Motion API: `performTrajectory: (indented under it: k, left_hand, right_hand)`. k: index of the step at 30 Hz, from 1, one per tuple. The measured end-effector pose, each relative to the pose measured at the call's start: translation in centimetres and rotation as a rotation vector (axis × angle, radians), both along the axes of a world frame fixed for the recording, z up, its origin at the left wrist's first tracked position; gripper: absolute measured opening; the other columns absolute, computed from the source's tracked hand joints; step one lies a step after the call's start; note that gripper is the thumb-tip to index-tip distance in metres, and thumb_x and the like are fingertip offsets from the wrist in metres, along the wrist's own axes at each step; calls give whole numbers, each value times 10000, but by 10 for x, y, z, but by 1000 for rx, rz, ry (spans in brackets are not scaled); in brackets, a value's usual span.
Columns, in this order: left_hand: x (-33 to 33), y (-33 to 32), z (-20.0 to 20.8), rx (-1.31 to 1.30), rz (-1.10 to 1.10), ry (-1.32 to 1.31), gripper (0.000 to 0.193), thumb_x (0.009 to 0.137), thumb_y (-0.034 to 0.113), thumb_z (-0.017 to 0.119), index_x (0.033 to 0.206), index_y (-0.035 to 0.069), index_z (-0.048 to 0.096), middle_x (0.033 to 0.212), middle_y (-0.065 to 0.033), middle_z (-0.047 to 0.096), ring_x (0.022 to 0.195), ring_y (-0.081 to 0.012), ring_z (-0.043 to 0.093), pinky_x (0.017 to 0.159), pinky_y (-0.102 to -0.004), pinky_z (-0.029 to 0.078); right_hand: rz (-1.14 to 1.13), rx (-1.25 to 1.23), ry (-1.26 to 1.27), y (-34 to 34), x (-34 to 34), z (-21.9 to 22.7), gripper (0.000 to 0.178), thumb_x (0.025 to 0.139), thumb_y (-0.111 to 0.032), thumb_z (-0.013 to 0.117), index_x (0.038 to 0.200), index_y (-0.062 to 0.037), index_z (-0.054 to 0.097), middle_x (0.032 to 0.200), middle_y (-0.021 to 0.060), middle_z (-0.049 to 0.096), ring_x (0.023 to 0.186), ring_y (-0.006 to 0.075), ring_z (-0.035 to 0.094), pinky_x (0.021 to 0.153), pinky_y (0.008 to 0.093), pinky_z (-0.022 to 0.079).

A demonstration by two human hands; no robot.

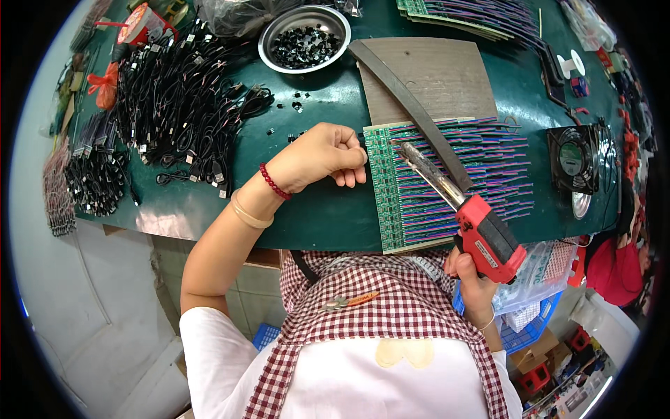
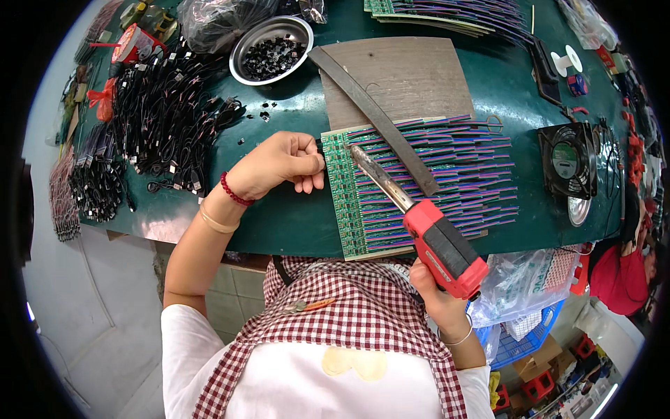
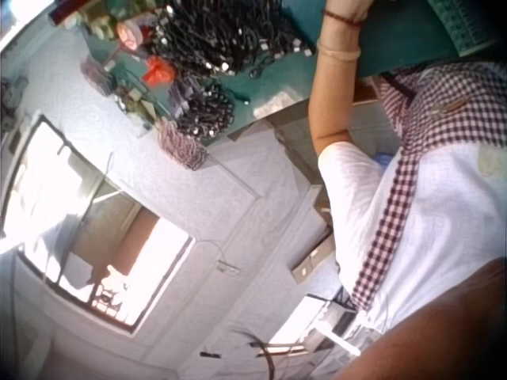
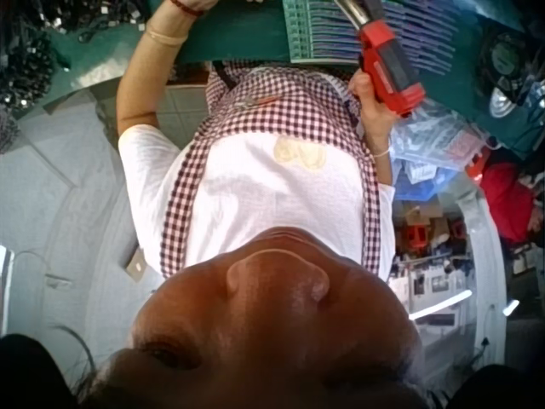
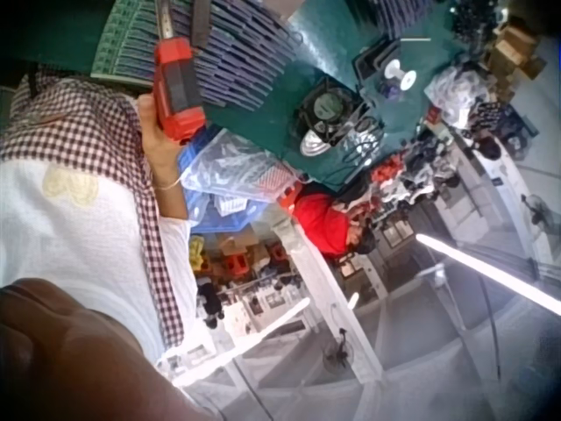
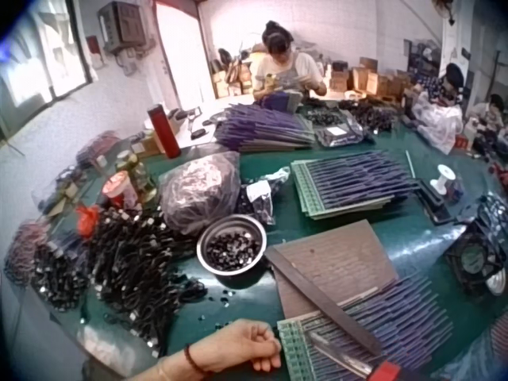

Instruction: The person attaches USB cables to circuit board strips by placing the wires by hand and soldering them with a soldering iron.

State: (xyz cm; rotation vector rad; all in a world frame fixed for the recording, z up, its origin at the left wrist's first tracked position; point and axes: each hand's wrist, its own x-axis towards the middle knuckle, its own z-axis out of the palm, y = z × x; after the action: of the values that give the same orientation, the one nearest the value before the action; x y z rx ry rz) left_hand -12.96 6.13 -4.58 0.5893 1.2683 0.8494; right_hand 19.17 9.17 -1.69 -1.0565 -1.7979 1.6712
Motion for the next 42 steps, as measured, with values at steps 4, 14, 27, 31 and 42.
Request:
performTrajectory:
  k: [4, 14, 27, 31, 42]
  left_hand:
    - [-2, 1, 0, -7, -4, -28, 133, 886, 115, 582, 813, 19, 527, 723, -87, 652, 574, -85, 599, 518, -188, 467]
    - [-6, 5, -1, -23, -43, -50, 148, 871, 121, 599, 771, 55, 513, 677, -57, 643, 553, -67, 584, 490, -175, 442]
    - [-5, 6, -3, -42, -45, -26, 161, 859, 126, 599, 738, 73, 507, 670, -37, 639, 548, -57, 574, 478, -170, 426]
    - [-4, 5, -2, -37, -33, -12, 161, 858, 125, 596, 736, 73, 505, 669, -39, 639, 545, -59, 571, 475, -171, 423]
    - [-2, 5, 1, -44, -15, 17, 154, 850, 123, 600, 737, 68, 510, 668, -50, 642, 537, -59, 567, 468, -174, 422]
  right_hand:
    - [41, 2, -13, -2, 3, -5, 388, 912, -223, 592, 1155, 53, 467, 664, 67, 520, 571, 139, 498, 531, 274, 432]
    - [49, -113, -65, -2, -2, -3, 150, 842, -140, 671, 900, -13, 615, 806, 41, 592, 704, 117, 543, 621, 281, 444]
    - [73, -37, -226, -4, -5, 1, 182, 797, -137, 689, 927, -36, 610, 829, 60, 542, 705, 184, 540, 615, 305, 426]
    - [136, 35, -271, -5, 5, -3, 199, 800, -142, 694, 947, -40, 607, 809, 51, 534, 680, 181, 540, 610, 303, 430]
    - [61, 45, -72, -8, 6, -5, 329, 911, -136, 551, 1173, 52, 482, 707, 65, 545, 600, 130, 506, 560, 277, 420]
